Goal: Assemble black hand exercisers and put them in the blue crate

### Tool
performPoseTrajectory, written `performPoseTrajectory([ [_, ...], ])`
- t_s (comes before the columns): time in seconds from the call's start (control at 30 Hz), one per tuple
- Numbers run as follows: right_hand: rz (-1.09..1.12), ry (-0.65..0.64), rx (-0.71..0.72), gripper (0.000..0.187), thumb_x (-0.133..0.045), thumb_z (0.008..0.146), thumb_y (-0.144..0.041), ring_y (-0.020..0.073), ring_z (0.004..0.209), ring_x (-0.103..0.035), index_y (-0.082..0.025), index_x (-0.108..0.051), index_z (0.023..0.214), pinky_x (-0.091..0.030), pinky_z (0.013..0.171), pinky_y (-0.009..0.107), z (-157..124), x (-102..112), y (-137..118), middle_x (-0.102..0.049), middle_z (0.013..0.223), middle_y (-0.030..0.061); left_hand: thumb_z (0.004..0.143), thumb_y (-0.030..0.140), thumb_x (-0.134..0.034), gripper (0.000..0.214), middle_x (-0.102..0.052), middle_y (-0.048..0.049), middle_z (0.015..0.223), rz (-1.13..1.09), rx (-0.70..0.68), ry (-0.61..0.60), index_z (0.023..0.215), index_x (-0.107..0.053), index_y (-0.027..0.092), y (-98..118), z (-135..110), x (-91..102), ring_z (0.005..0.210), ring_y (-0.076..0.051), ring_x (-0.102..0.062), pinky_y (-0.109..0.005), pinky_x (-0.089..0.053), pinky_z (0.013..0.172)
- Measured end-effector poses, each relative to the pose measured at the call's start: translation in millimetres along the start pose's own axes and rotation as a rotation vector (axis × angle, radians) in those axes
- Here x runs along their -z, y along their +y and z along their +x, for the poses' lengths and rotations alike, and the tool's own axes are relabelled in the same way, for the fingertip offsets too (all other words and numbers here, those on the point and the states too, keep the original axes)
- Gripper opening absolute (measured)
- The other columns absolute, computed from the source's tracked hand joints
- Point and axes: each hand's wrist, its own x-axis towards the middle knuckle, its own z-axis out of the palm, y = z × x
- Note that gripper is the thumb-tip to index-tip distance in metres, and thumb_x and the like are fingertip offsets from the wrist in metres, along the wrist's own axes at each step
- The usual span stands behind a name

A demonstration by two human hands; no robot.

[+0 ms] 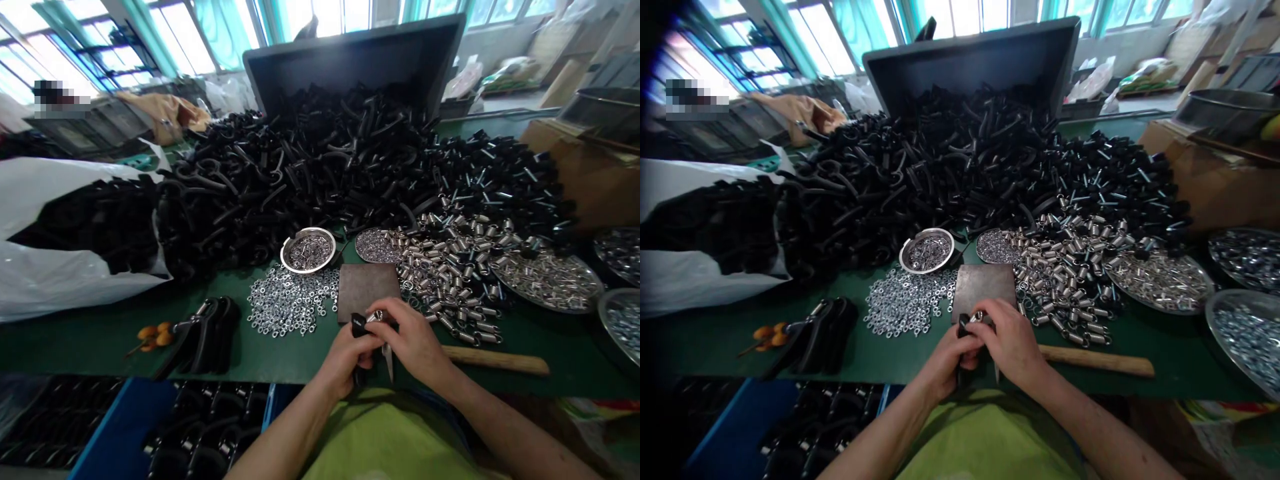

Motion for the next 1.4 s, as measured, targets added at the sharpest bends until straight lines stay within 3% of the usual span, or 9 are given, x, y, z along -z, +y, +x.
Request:
performPoseTrajectory([
  [0.13, 0.09, -0.025, -0.093, 0.012, -0.056, 0.082, -0.03, 0.0149, 0.07, -0.058, -0.02, -0.058, 0.088, -0.042, 0.063, 0.026, 3.8, 0.9, 14.3, -0.062, 0.076, -0.0008, 0.057, 0.032, -0.077, 0.037, -0.049, 0.0033, 0.063, 0.362, -0.025, -0.068, 0.086, -0.061, 0.015, 7.9, -7.1, -0.4, 0.052, -0.007, -0.037, -0.019, -0.027, 0.045],
  [0.23, 0.066, -0.1, -0.091, 0.019, -0.045, 0.088, -0.032, 0.0143, 0.068, -0.059, -0.021, -0.061, 0.092, -0.043, 0.063, 0.026, 7.2, 14.5, 35.8, -0.064, 0.074, -0.0009, 0.063, 0.038, -0.073, 0.037, -0.043, 0.0057, 0.057, 0.343, 0.042, -0.117, 0.088, -0.057, 0.016, 8.7, -9.3, 4.3, 0.046, -0.006, -0.032, -0.019, -0.025, 0.041],
  [0.43, -0.684, 0.075, -0.051, 0.012, -0.054, 0.083, -0.023, 0.0224, 0.092, -0.056, -0.021, -0.066, 0.087, -0.041, 0.073, 0.032, 7.3, 45.3, 89.3, -0.064, 0.091, 0.0052, 0.073, 0.044, -0.064, 0.033, -0.037, 0.0075, 0.056, 0.19, -0.002, -0.048, 0.082, -0.045, 0.019, -0.3, -2.5, 16.5, 0.045, -0.005, -0.03, -0.017, -0.024, 0.039],
  [0.57, -0.816, 0.05, -0.024, 0.015, -0.053, 0.086, -0.025, 0.0222, 0.087, -0.056, -0.022, -0.067, 0.082, -0.04, 0.068, 0.031, 6.4, 46.5, 98.8, -0.063, 0.085, 0.0046, 0.076, 0.048, -0.061, 0.037, -0.049, 0.0009, 0.069, 0.261, -0.059, -0.021, 0.09, -0.053, 0.015, 1.5, 1.9, 16.9, 0.055, -0.008, -0.043, -0.018, -0.035, 0.045],
  [0.73, -0.525, 0.099, -0.02, 0.013, -0.054, 0.085, -0.024, 0.0193, 0.082, -0.058, -0.02, -0.064, 0.079, -0.041, 0.07, 0.03, 7.8, 46.3, 68.2, -0.064, 0.083, 0.0032, 0.076, 0.057, -0.055, 0.044, -0.044, 0.002, 0.065, 0.221, -0.022, 0.063, 0.088, -0.054, 0.014, 6.3, 5.9, 9.1, 0.055, -0.008, -0.041, -0.017, -0.033, 0.043],
  [0.87, -0.131, 0.012, -0.007, 0.01, -0.056, 0.084, -0.027, 0.0141, 0.069, -0.059, -0.021, -0.064, 0.081, -0.043, 0.065, 0.026, 4.0, 34.0, 28.2, -0.065, 0.075, -0.0009, 0.078, 0.063, -0.047, 0.048, -0.04, 0.003, 0.065, 0.106, 0.04, 0.008, 0.084, -0.051, 0.016, 8.4, 6.5, -2.7, 0.054, -0.007, -0.036, -0.015, -0.027, 0.041],
  [0.97, -0.077, -0.009, 0.0, 0.011, -0.055, 0.083, -0.025, 0.0148, 0.069, -0.06, -0.021, -0.064, 0.078, -0.043, 0.063, 0.026, 2.1, 20.8, 11.6, -0.065, 0.074, 0.0003, 0.079, 0.064, -0.045, 0.048, -0.04, 0.0027, 0.065, 0.089, 0.051, -0.029, 0.076, -0.047, 0.017, 8.8, 5.8, -8.5, 0.054, -0.007, -0.035, -0.015, -0.026, 0.042],
  [1.3, 0.427, -0.235, -0.181, 0.02, -0.052, 0.082, -0.023, 0.0102, 0.055, -0.056, -0.019, -0.062, 0.099, -0.043, 0.051, 0.021, -5.3, 9.7, 20.0, -0.066, 0.077, -0.0001, 0.077, 0.057, -0.054, 0.043, -0.031, 0.0072, 0.058, 0.373, -0.041, -0.062, 0.091, -0.05, 0.017, 2.6, 0.1, 7.0, 0.047, -0.005, -0.027, -0.017, -0.019, 0.04],
  [1.4, 0.492, -0.301, -0.185, 0.02, -0.053, 0.083, -0.029, 0.0094, 0.051, -0.052, -0.018, -0.063, 0.097, -0.041, 0.046, 0.02, -8.1, 14.3, 22.8, -0.063, 0.07, -0.0012, 0.076, 0.056, -0.057, 0.043, -0.03, 0.0076, 0.058, 0.33, 0.025, -0.128, 0.092, -0.051, 0.017, 5.1, -1.0, 9.1, 0.046, -0.004, -0.023, -0.017, -0.014, 0.039],
])
